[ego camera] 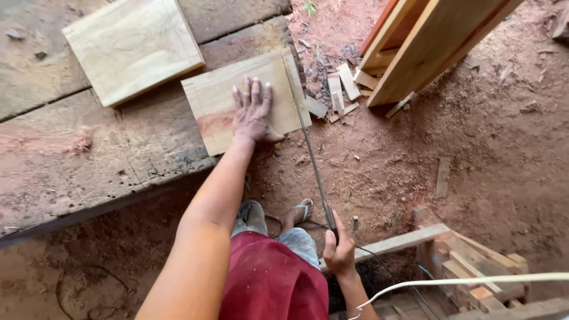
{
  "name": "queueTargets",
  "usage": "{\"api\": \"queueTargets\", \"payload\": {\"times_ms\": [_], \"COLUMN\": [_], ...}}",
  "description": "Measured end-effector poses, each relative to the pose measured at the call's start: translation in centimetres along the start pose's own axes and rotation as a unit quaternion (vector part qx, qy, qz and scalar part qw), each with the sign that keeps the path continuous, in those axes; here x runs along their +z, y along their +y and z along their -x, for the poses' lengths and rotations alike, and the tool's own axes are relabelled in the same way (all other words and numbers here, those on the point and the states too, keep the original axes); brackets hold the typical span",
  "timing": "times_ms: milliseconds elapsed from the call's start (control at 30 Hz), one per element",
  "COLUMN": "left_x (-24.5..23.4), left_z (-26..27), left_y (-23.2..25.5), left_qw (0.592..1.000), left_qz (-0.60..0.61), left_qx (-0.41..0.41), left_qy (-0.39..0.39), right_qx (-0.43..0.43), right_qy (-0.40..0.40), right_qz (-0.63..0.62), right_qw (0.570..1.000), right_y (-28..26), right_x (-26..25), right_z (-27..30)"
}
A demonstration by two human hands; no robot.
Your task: The person uses a hand saw to cut a small wooden plank on a workbench, then uses a drawknife to shave and shape the plank's edge. The person briefly sharpens the drawknife on a grinding wheel before resuming shaping.
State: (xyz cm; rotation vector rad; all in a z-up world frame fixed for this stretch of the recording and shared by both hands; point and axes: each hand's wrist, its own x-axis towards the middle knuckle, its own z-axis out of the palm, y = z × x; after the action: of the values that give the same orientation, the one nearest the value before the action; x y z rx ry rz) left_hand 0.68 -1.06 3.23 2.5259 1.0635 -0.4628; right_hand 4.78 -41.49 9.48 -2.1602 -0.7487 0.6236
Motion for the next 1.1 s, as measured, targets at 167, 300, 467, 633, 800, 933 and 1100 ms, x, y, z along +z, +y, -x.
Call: {"api": "queueTargets", "payload": {"times_ms": [167, 300, 467, 633, 800, 933, 1100], "left_x": [0.8, 1.6, 2.2, 3.4, -2.1, -1.0, -1.4], "left_z": [0.1, -0.7, -1.4, -1.4, 1.4, 0.5, 0.5], "left_y": [-0.3, -0.8, -1.9, -2.1, 0.9, 0.2, 0.3], "left_qw": [1.0, 1.0, 1.0, 0.998, 0.999, 1.0, 1.0], "left_qz": [-0.003, -0.021, -0.008, -0.021, -0.021, -0.006, -0.003], "left_qx": [-0.003, -0.006, 0.024, 0.049, 0.004, 0.005, -0.004], "left_qy": [-0.005, 0.018, -0.003, -0.02, 0.027, 0.0, 0.006], "right_qx": [-0.072, -0.094, -0.046, -0.059, -0.068, -0.056, 0.007], "right_qy": [0.013, 0.01, -0.061, -0.053, -0.025, -0.021, -0.008], "right_qz": [-0.089, -0.084, -0.107, 0.012, -0.096, -0.134, -0.126], "right_qw": [0.993, 0.992, 0.991, 0.997, 0.993, 0.989, 0.992], "right_y": [-8.4, -11.9, -6.8, 0.5, -6.2, -7.0, -4.8], "right_x": [9.2, 12.1, 4.3, 0.8, 7.0, 7.6, 4.3], "right_z": [-18.8, -24.9, -13.2, -1.3, -16.2, -18.5, -13.9]}}
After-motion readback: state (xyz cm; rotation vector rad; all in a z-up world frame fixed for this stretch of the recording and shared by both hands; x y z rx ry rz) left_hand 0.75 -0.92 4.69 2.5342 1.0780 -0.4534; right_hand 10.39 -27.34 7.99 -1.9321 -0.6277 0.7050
